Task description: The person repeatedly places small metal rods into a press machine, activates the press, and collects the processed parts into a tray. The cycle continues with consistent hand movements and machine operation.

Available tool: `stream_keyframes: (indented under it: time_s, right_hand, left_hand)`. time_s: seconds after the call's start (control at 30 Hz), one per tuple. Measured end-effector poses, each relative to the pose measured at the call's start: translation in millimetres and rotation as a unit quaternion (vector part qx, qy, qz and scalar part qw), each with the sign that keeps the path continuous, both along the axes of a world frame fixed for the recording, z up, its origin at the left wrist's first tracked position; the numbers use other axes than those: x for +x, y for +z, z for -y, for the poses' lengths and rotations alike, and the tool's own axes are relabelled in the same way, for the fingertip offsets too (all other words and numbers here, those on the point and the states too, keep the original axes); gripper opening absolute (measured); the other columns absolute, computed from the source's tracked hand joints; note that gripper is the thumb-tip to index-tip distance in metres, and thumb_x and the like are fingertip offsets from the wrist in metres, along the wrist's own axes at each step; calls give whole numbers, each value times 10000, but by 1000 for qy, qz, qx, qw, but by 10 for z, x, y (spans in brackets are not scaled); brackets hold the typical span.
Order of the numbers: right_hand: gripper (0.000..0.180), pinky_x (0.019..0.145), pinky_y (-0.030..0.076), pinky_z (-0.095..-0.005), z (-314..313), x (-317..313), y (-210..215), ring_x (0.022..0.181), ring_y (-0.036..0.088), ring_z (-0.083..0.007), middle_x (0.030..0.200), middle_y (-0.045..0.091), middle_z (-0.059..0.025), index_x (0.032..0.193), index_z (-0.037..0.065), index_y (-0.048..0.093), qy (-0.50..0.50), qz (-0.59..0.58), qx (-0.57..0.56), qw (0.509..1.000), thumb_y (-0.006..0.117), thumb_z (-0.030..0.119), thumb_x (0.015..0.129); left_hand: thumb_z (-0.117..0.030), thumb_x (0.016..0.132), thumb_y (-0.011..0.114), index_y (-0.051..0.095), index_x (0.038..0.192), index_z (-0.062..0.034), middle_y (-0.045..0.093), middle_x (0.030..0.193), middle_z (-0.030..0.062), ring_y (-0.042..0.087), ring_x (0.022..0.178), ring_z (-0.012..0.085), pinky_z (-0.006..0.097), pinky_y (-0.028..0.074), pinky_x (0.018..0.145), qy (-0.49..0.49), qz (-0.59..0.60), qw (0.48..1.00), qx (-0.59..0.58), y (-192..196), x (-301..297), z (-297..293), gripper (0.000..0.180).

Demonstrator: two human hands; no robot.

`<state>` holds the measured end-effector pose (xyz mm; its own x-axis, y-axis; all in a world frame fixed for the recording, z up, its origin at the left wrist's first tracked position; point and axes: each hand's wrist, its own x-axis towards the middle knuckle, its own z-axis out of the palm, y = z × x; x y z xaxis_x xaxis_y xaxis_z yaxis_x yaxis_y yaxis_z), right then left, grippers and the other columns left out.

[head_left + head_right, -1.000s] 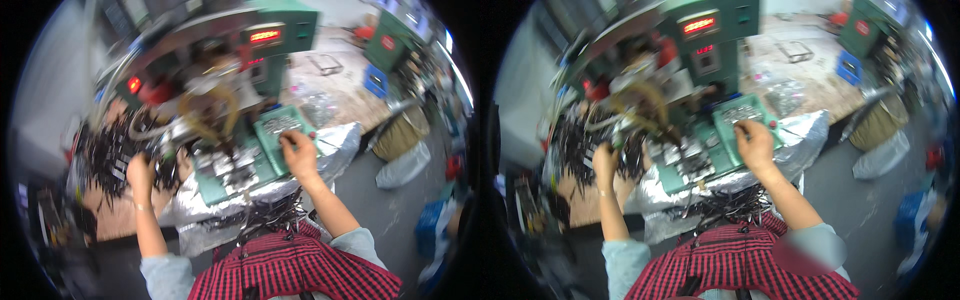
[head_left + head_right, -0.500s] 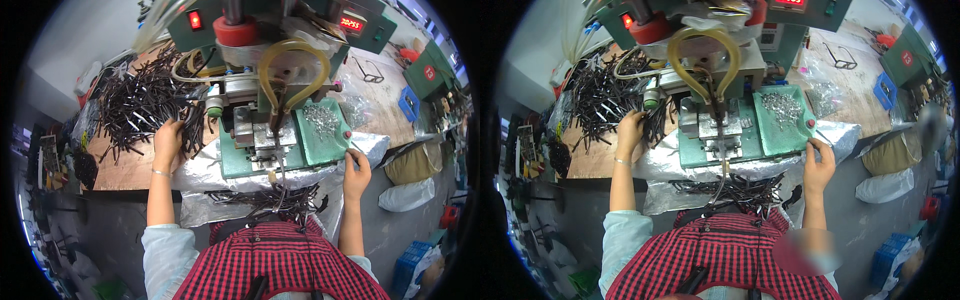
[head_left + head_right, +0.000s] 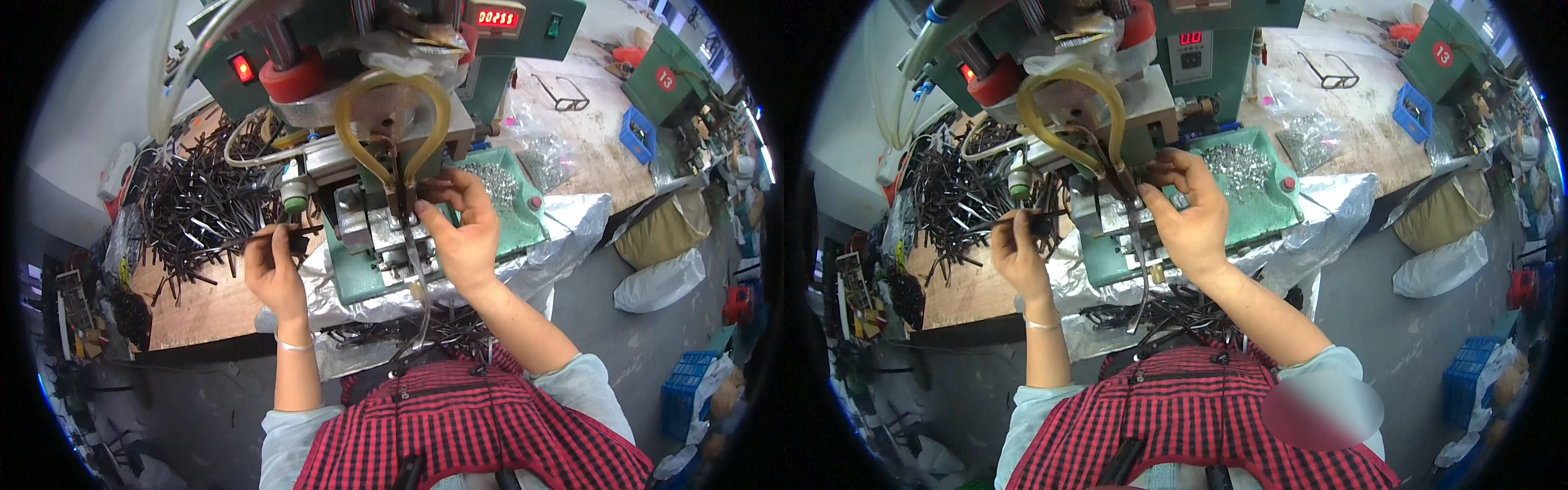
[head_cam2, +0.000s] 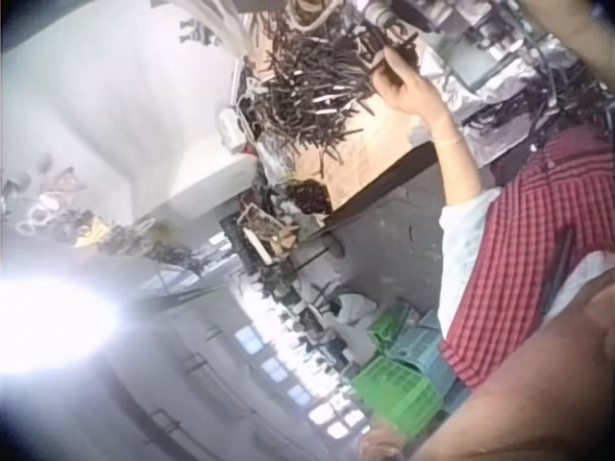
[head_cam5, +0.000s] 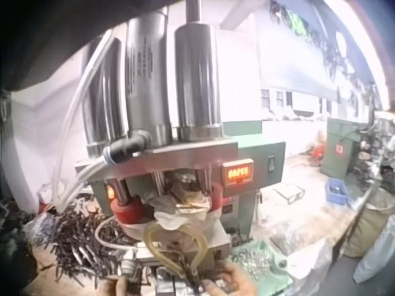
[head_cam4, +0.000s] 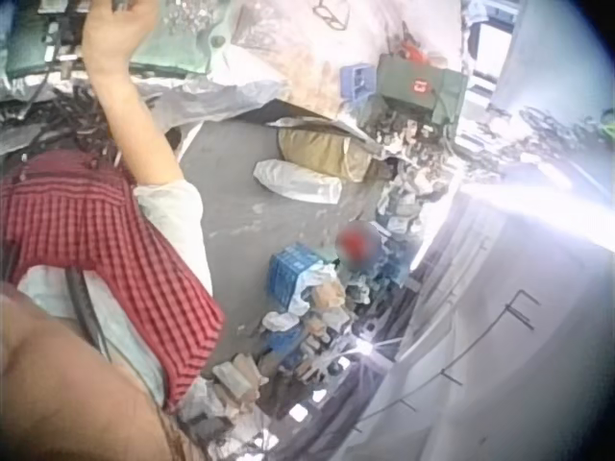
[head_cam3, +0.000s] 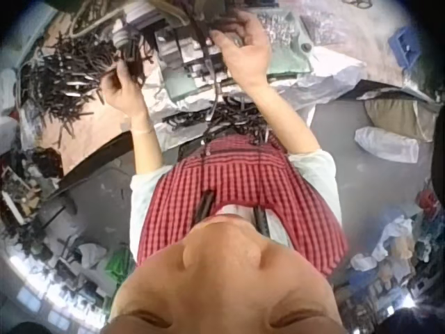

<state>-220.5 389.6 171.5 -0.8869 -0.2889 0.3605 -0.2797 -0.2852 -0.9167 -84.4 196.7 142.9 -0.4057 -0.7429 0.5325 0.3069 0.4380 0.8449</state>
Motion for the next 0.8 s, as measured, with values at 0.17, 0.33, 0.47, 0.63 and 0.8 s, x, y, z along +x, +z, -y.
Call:
stream_keyframes:
  time_s: [0.17,0.33,0.47,0.63,0.8]
  right_hand:
    - [490,981,506,-297,16,151,282,1067,676,-170,1168,686,-111,1328,-38,522,64,55,-43,996,699,-46,872]
    - [607,1059,479,-369,-279,396,469,1180,656,-236,1262,669,-160,1450,-24,462,90,-16,67,994,623,-56,866]
    - [542,1022,502,-349,-351,-218,210,1175,672,-236,1234,701,-146,1400,24,556,85,61,101,989,666,-10,871]
    - [480,964,521,-337,-861,-854,-333,1096,673,-218,1177,704,-148,1377,39,587,-152,-41,144,977,669,-2,905]
    - [260,843,549,-355,-1105,-676,-523,935,716,-253,1061,740,-112,1139,62,723,-167,-68,314,932,690,49,882]
  left_hand:
    - [69,958,632,596,1095,62,655,954,175,696,884,306,427,625,815,-66,-149,957,-242,652,-27,-346,142]
    - [-42,800,843,719,998,-35,734,1036,164,726,841,269,356,601,684,-120,22,876,-467,554,-21,-600,233]
    - [-101,749,876,710,909,-43,729,1038,146,625,622,152,263,500,496,-126,-18,809,-574,512,-312,-673,238]
    - [-53,752,868,701,964,-51,719,971,124,593,546,145,271,436,444,-155,-29,798,-582,478,-395,-654,271]
    - [-55,754,870,694,953,-62,731,956,117,595,544,148,267,440,442,-136,-45,799,-584,456,-429,-635,266]
